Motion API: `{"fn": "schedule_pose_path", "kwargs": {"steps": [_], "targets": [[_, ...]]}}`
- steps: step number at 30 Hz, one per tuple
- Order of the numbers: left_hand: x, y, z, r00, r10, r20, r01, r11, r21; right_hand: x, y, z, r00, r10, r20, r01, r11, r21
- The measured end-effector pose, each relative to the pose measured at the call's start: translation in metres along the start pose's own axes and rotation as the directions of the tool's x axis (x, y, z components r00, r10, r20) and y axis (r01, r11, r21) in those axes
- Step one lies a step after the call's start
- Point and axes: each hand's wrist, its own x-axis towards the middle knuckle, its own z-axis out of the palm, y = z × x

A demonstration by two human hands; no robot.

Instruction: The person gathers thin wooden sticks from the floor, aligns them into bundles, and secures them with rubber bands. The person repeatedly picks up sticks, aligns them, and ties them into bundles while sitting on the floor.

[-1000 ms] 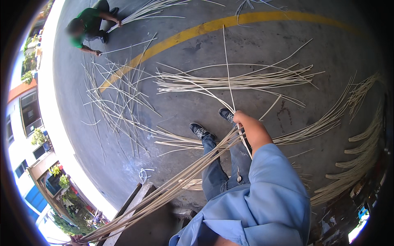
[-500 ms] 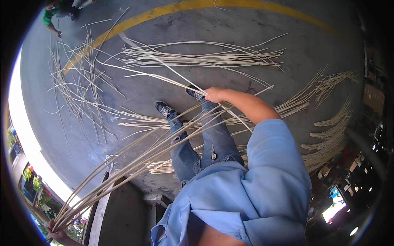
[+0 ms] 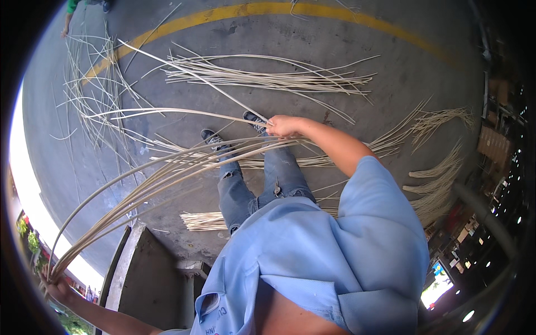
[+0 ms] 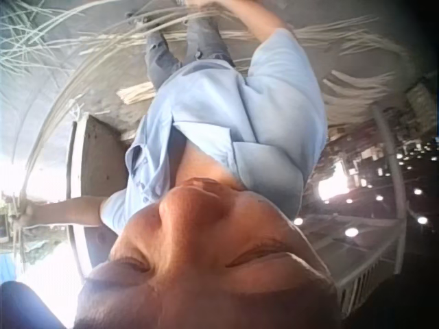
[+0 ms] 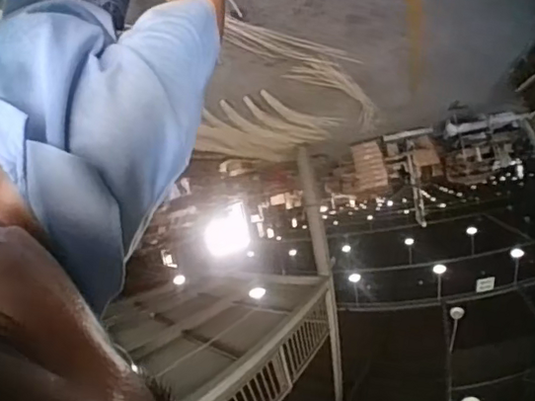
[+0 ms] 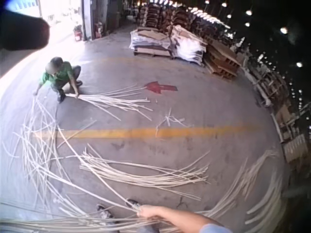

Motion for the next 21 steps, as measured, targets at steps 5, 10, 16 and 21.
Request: {"fn": "schedule_pose_path", "kwargs": {"steps": [5,10,16,21], "targets": [[-0.022,-0.016,-0.012,0.939,-0.044,0.341,0.058,0.998,-0.033,-0.029,-0.109,0.001,0.979,-0.19,0.068,0.183,0.978,0.097],[-0.061,-0.046,-0.001,0.979,0.013,0.204,-0.014,1.0,0.002,-0.085,-0.193,-0.063,0.957,-0.286,-0.057,0.288,0.957,0.034],[-0.098,0.017,-0.053,0.986,0.146,-0.078,-0.155,0.981,-0.119,-0.211,-0.123,-0.201,0.592,-0.308,-0.744,0.236,0.95,-0.206],[-0.151,0.032,-0.048,0.968,0.252,0.009,-0.249,0.959,-0.135,-0.304,-0.085,-0.242,0.284,-0.699,-0.657,0.031,0.691,-0.722]]}}
